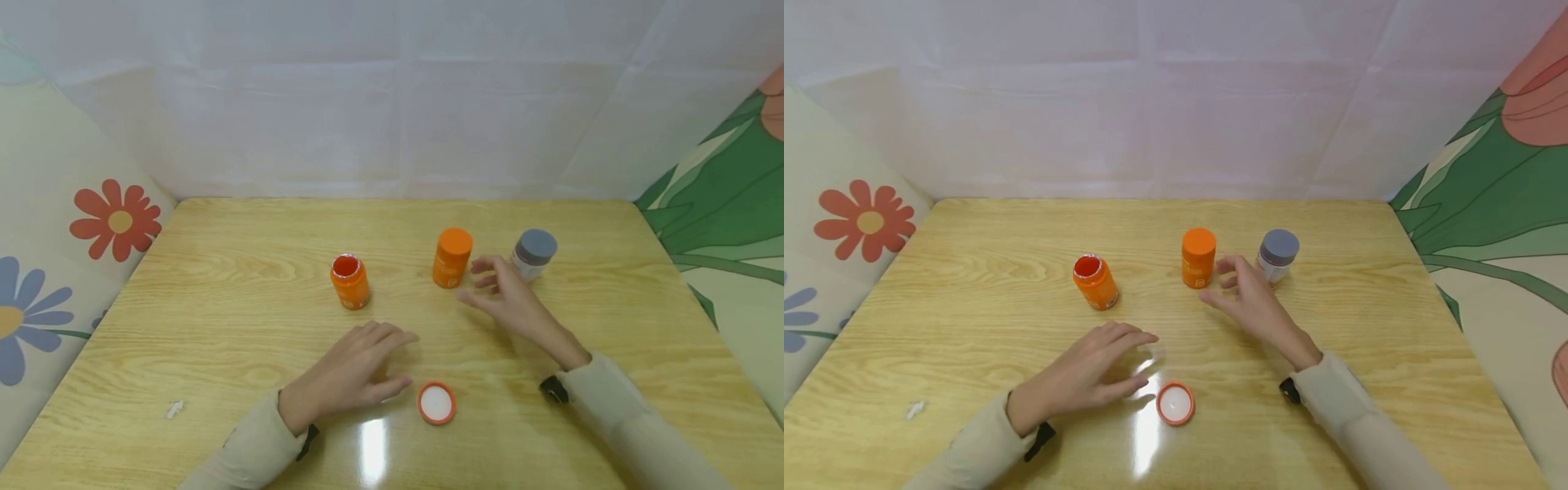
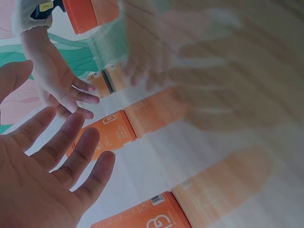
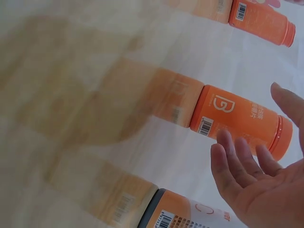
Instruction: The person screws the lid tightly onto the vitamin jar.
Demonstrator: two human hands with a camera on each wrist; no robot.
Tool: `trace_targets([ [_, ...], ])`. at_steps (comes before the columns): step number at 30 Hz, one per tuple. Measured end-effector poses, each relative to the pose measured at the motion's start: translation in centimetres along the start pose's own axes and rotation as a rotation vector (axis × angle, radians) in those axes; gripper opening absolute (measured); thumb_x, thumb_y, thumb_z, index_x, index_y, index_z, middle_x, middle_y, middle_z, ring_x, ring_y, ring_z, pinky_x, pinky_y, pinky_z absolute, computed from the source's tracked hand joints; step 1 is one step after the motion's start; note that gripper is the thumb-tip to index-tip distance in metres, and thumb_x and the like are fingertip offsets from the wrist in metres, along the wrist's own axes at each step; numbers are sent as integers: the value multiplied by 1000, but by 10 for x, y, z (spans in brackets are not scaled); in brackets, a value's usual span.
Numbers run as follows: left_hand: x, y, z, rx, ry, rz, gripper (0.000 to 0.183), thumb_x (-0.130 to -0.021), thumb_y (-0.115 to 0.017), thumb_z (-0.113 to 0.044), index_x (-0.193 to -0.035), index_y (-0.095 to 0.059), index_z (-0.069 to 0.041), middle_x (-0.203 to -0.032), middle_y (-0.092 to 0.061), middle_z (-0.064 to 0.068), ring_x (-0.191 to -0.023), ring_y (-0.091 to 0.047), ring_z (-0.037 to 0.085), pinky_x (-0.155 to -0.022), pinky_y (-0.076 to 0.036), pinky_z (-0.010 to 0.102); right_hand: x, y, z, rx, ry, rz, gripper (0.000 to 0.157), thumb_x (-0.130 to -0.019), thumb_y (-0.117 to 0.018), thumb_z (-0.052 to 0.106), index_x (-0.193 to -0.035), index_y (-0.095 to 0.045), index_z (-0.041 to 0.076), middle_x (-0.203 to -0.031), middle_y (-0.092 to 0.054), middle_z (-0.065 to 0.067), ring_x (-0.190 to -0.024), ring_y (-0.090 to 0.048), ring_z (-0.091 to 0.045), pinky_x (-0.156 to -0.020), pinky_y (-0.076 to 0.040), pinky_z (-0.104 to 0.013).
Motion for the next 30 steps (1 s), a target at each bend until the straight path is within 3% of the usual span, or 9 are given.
trace_targets([
  [12,-2,-2,-3,10,-8,15,55,-92,-67,-41,-139,-53,-18,-130,-62,-1,-119,-56,15,-100,-48,38,9,-15,10,-9,89,29,46,-91,-72,17,-127,-52,-3,-126,-60,-23,-111,-62,-39,-96,-51,-53],
  [30,-6,-14,-10,30,-30,93,58,-91,-68,-44,-141,-51,-19,-130,-60,-3,-122,-54,16,-105,-44,37,5,-42,36,-4,172,98,49,-89,-75,19,-128,-55,-2,-126,-62,-19,-111,-63,-34,-97,-51,-50],
])
Point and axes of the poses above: each hand's wrist, its own x-axis away from the middle knuckle, its own y-axis out of the back of the hand, z = x × y, the point moved 10 cm from there along -x, towards the middle knuckle
